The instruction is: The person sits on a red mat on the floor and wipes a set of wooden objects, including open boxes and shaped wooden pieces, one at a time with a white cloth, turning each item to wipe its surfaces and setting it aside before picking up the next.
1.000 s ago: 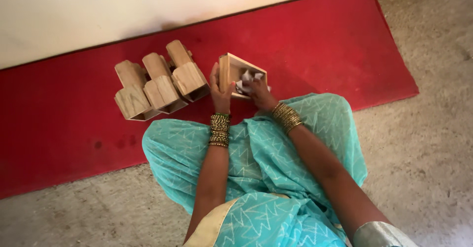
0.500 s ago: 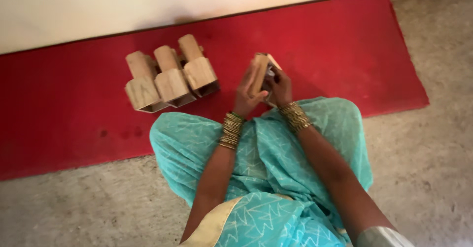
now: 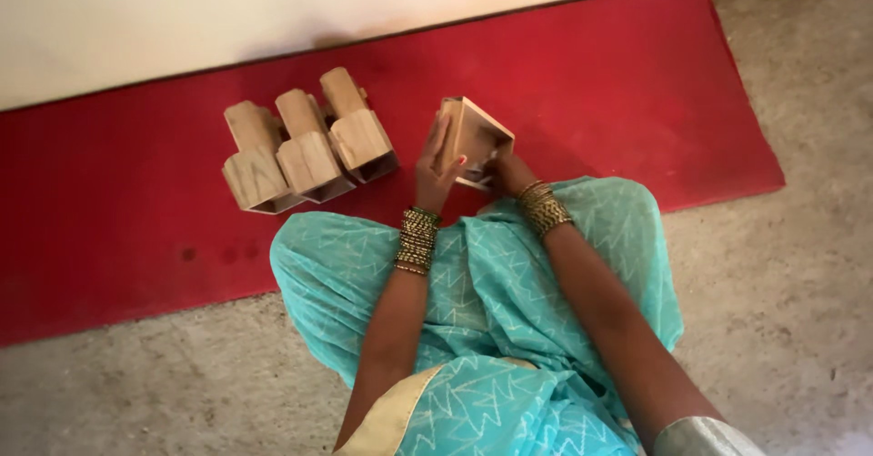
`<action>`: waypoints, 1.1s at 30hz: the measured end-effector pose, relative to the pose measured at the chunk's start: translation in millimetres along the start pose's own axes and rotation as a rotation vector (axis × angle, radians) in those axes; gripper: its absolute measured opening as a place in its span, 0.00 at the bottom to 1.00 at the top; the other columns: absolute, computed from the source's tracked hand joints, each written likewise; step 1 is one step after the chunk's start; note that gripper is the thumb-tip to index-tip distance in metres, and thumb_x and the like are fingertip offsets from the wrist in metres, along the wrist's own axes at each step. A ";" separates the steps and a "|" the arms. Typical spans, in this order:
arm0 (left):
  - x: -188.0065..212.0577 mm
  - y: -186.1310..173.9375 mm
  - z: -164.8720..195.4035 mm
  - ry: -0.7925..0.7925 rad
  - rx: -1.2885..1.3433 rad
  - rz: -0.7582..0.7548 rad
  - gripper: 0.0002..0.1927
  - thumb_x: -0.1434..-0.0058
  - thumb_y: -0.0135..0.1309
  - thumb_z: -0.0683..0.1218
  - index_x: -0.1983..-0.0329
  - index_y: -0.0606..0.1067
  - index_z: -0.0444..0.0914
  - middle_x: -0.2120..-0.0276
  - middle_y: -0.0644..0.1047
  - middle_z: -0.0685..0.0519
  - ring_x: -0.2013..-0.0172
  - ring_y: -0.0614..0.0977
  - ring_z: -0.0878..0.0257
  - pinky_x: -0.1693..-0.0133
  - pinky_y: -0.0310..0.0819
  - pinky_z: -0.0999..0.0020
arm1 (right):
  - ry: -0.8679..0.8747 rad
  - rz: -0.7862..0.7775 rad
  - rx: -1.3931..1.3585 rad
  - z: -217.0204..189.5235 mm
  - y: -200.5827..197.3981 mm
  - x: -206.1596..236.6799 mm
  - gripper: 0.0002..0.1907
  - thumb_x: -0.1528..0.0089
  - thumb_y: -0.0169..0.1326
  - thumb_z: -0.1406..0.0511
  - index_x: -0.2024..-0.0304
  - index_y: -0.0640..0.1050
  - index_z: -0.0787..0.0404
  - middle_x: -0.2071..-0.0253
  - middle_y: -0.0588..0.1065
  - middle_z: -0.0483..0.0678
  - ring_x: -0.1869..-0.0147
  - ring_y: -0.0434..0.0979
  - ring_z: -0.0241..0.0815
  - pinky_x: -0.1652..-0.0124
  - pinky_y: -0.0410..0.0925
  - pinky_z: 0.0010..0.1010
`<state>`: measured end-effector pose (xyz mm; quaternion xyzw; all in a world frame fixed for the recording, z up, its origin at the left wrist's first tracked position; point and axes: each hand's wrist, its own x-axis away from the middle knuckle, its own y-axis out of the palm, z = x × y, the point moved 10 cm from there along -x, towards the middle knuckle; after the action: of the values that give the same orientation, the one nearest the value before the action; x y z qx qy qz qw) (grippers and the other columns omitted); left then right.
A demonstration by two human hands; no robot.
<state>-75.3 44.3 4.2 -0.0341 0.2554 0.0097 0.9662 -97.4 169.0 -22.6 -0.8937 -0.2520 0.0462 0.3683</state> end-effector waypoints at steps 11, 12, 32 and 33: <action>4.3 15.7 -15.9 -0.142 -0.101 -0.102 0.46 0.33 0.57 0.57 0.19 0.49 0.42 0.24 0.61 0.43 0.31 0.73 0.53 0.38 0.78 0.64 | -0.082 0.341 -0.330 -12.2 -33.0 5.0 0.10 0.39 0.61 0.77 0.55 0.78 0.68 0.62 0.79 0.49 0.65 0.78 0.39 0.66 0.76 0.29; 5.4 18.0 -13.5 -0.130 -0.058 -0.101 0.48 0.34 0.59 0.57 0.18 0.47 0.42 0.24 0.62 0.42 0.31 0.74 0.52 0.39 0.79 0.63 | -0.165 0.413 -0.450 -16.9 -39.9 8.9 0.12 0.40 0.59 0.78 0.54 0.78 0.68 0.60 0.78 0.49 0.60 0.79 0.38 0.62 0.77 0.29; 8.6 32.6 5.6 -0.116 0.103 -0.233 0.59 0.40 0.59 0.41 0.19 0.30 0.44 0.25 0.61 0.36 0.31 0.72 0.48 0.40 0.77 0.61 | -0.383 0.842 0.076 -35.9 -101.2 39.5 0.25 0.42 0.50 0.76 0.43 0.79 0.60 0.56 0.77 0.53 0.50 0.71 0.50 0.51 0.70 0.38; 6.9 33.5 11.7 -0.098 0.098 -0.237 0.60 0.42 0.59 0.41 0.18 0.31 0.44 0.25 0.61 0.36 0.30 0.71 0.48 0.38 0.75 0.61 | -0.350 0.843 0.008 -29.3 -104.6 39.2 0.24 0.41 0.49 0.77 0.43 0.81 0.60 0.57 0.77 0.52 0.51 0.72 0.50 0.51 0.71 0.38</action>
<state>-64.7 78.6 8.9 -0.0164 0.2024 -0.1152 0.9724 -99.0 232.2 73.9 -0.8955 0.0753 0.3434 0.2728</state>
